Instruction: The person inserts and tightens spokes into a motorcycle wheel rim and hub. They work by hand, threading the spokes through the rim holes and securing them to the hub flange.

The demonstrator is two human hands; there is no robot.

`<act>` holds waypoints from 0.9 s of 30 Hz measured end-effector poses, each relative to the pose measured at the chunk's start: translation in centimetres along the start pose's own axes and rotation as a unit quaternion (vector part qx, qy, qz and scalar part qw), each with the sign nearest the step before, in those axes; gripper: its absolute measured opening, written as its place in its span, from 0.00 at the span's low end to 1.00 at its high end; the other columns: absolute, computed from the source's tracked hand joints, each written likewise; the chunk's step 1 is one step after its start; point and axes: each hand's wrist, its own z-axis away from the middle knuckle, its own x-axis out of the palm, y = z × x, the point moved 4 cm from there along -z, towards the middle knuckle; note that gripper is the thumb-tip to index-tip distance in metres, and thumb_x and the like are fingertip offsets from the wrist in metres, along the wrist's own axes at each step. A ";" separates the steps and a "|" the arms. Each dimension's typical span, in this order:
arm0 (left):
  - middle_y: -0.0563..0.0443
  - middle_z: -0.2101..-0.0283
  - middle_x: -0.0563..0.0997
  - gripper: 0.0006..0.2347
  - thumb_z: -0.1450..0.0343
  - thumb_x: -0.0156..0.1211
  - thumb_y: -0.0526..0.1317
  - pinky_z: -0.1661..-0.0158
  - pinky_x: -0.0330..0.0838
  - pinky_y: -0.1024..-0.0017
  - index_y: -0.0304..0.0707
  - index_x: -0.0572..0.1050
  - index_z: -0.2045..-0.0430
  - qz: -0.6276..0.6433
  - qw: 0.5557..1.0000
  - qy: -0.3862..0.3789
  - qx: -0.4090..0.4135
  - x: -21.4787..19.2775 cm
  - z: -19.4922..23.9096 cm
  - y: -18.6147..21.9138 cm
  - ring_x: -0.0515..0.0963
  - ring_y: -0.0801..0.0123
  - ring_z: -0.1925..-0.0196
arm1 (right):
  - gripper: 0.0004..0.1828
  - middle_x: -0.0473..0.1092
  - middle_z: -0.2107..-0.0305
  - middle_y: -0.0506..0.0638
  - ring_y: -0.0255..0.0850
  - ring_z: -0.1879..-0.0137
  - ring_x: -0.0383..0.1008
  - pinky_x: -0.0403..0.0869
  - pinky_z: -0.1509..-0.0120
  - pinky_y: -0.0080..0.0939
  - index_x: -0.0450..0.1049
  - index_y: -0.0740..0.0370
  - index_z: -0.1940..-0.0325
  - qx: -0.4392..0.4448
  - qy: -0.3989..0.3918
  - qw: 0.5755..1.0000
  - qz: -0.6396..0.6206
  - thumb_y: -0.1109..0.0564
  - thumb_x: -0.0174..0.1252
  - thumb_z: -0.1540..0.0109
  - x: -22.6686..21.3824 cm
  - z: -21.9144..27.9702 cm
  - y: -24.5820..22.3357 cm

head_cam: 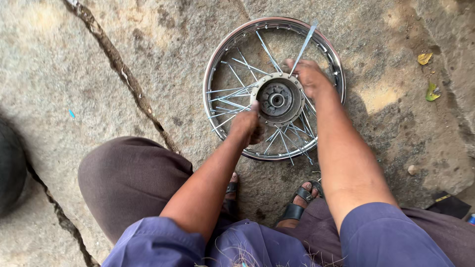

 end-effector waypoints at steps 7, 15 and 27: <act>0.36 0.68 0.83 0.12 0.26 0.59 0.45 0.62 0.76 0.53 0.34 0.79 0.63 -0.176 0.815 0.180 0.522 -0.8 2.7 10.8 0.84 0.46 0.65 | 0.19 0.79 0.62 0.59 0.44 0.63 0.83 0.86 0.58 0.42 0.73 0.70 0.44 -0.010 0.031 0.986 -0.162 0.58 0.64 0.37 0.0 -1.5 1.9; 0.28 0.53 0.82 0.17 0.31 0.56 0.32 0.47 0.73 0.52 0.31 0.67 0.47 -0.333 0.817 0.109 0.458 3.9 -6.5 18.3 0.81 0.40 0.50 | 0.21 0.79 0.62 0.53 0.40 0.62 0.82 0.83 0.55 0.43 0.76 0.64 0.45 0.020 0.204 0.979 -0.014 0.46 0.56 0.33 -3.5 3.5 2.7; 0.34 0.43 0.80 0.21 0.29 0.57 0.40 0.42 0.74 0.57 0.36 0.71 0.40 -0.333 0.795 0.144 0.487 3.5 -7.8 17.8 0.80 0.49 0.44 | 0.40 0.71 0.70 0.55 0.42 0.60 0.71 0.73 0.51 0.49 0.79 0.67 0.62 -0.139 0.133 0.972 0.138 0.24 0.50 0.32 -2.1 6.2 2.9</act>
